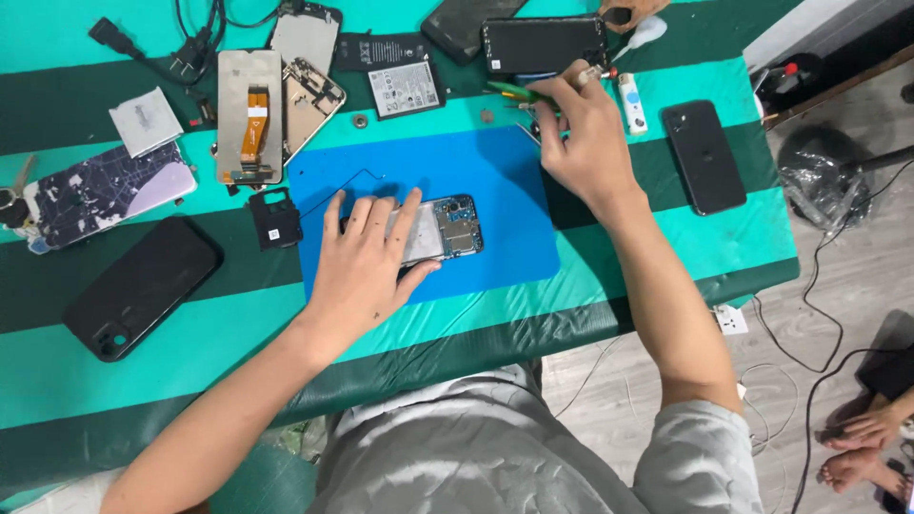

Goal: Repairing a mobile phone by assembling internal components and connecting ribbon cables

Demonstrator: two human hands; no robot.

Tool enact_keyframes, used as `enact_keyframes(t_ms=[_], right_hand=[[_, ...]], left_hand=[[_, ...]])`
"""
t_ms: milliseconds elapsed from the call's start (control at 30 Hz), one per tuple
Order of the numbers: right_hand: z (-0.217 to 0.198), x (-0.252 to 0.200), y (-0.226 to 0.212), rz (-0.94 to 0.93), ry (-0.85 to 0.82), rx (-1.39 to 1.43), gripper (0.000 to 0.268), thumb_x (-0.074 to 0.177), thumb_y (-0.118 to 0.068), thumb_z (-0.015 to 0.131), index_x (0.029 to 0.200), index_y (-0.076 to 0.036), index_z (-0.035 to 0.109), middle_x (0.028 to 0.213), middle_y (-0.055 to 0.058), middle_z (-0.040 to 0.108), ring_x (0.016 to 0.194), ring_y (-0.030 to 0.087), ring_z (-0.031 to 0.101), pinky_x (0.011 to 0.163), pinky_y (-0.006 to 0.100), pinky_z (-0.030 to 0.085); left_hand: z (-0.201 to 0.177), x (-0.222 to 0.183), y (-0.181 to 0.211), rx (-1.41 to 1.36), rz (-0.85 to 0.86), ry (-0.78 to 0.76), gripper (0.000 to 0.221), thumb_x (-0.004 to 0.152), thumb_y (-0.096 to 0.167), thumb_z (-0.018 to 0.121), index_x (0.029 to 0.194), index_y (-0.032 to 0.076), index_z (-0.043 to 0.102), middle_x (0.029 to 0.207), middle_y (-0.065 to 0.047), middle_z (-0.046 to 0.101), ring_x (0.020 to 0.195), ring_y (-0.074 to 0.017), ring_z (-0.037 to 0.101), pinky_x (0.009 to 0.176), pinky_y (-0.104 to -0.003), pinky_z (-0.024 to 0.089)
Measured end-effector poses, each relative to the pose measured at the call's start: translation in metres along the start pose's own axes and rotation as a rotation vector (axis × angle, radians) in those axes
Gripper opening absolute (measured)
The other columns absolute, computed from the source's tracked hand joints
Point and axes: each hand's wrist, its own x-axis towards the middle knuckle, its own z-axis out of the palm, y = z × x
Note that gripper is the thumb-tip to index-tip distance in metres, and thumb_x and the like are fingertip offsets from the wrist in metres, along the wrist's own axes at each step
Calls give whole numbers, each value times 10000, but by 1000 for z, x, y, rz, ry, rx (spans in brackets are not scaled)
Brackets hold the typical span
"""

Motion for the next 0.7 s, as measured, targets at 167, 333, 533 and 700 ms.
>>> enact_keyframes(t_ms=[167,333,533,700], right_hand=[[-1,0,-11,24,-12,20,197,1104,-54,578,1237,35,693,1136,163,494,694,263,438,660,451,411],[1,0,-6,-56,-33,17,189,1038,0,642,1217,33,693,1070,156,524,910,328,538,762,444,435],[-14,5,-22,-205,-261,-114,48,959,-49,737,1004,-45,754,889,146,670,745,347,692,760,452,573],[-16,5,-27,-171,-424,-92,62,910,-113,774,963,-82,786,795,82,688,703,283,686,733,405,572]], left_hand=[[1,2,-1,5,-7,-19,826,990,697,530,1564,104,491,1277,-125,630,1181,-322,564,1114,-573,386],[-2,2,-1,11,3,-3,820,988,692,528,1555,100,500,1261,-125,616,1167,-319,558,1116,-570,390],[5,2,-3,-97,56,179,770,907,524,716,1468,18,569,1136,-157,590,1119,-326,568,1087,-630,382],[4,1,-3,-92,55,166,762,913,526,717,1467,24,569,1136,-145,577,1118,-317,563,1084,-623,390]])
